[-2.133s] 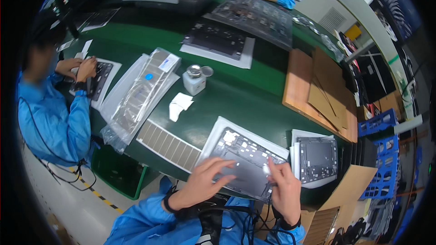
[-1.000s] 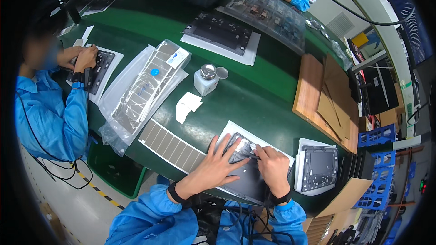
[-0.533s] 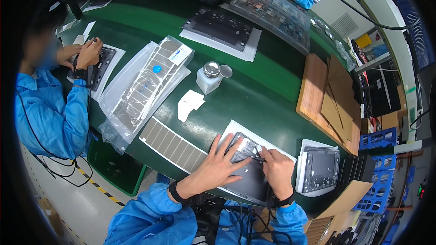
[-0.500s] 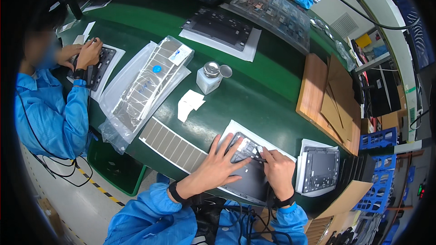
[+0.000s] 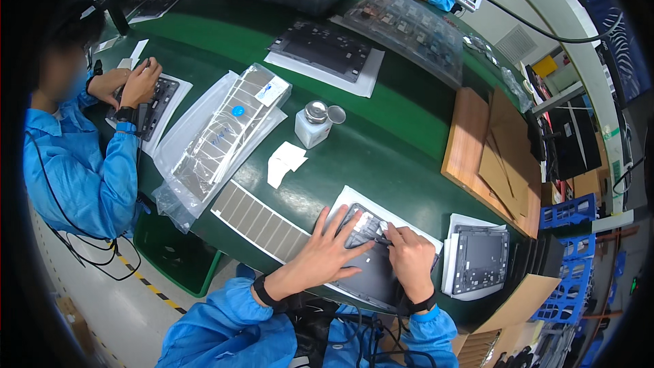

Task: The recorder is assembling an electronic tablet or screen device on a factory production line.

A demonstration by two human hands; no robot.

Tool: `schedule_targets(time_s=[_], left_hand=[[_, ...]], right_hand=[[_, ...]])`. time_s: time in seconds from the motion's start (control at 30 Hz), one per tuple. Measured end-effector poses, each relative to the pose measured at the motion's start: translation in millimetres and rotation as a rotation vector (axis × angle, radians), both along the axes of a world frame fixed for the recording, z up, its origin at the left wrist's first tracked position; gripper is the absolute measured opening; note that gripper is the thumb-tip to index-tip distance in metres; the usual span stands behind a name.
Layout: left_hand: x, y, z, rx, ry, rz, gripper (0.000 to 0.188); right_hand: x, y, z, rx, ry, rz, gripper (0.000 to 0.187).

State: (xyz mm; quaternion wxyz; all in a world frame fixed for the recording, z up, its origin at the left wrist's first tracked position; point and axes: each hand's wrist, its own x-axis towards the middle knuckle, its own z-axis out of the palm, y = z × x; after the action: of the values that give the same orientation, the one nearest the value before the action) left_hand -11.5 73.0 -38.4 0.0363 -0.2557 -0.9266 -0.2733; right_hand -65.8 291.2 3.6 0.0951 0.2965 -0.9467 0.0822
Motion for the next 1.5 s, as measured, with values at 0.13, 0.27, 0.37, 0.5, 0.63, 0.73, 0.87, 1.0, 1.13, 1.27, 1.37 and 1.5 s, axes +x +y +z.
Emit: schedule_targets(time_s=[0.13,0.27,0.37,0.5,0.63,0.73,0.87,1.0,1.13,1.27,1.37,1.5], left_hand=[[2.3,-1.6,-3.8,0.004,0.02,0.018,0.061],[13.0,-2.7,6.2,-0.096,0.126,0.066,0.083],[49.0,-9.9,37.7,0.851,-0.16,0.008,0.088],[85.8,-17.1,54.5,1.417,-0.595,0.002,0.077],[93.5,-54.4,42.0,1.097,0.002,0.35,0.037],[90.4,-84.5,30.2,0.291,0.191,0.294,0.03],[89.6,-70.9,13.5,-0.236,0.127,0.023,0.053],[83.9,-42.9,8.4,-0.232,0.092,-0.003,0.052],[69.9,-37.2,16.8,-0.125,0.16,0.01,0.043],[64.7,-79.3,11.0,0.005,0.252,0.177,0.031],[64.2,-90.3,21.9,-0.101,0.238,0.202,0.039],[55.2,-94.6,15.8,-0.123,0.153,0.1,0.051]], right_hand=[[3.9,0.0,2.3,0.017,0.005,-0.021,0.025],[26.4,-13.4,35.6,-0.131,0.048,-0.017,0.025],[71.0,-39.2,64.8,-0.416,0.01,0.129,0.026],[105.1,-82.7,45.5,-0.549,-0.164,0.349,0.038],[102.2,-83.9,45.4,-0.739,-0.102,0.215,0.034],[91.8,-55.5,37.0,-0.71,-0.025,0.219,0.051],[109.6,-54.4,26.3,-0.979,-0.525,-0.12,0.073],[108.7,-67.6,23.4,-1.043,-0.447,-0.114,0.052],[104.3,-62.1,19.9,-0.945,-0.384,-0.268,0.019],[103.9,-48.5,11.8,-1.047,-0.353,-0.381,0.016],[98.5,-56.5,30.8,-0.943,-0.401,-0.233,0.02],[111.0,-83.2,18.3,-0.835,-0.569,0.045,0.027]])
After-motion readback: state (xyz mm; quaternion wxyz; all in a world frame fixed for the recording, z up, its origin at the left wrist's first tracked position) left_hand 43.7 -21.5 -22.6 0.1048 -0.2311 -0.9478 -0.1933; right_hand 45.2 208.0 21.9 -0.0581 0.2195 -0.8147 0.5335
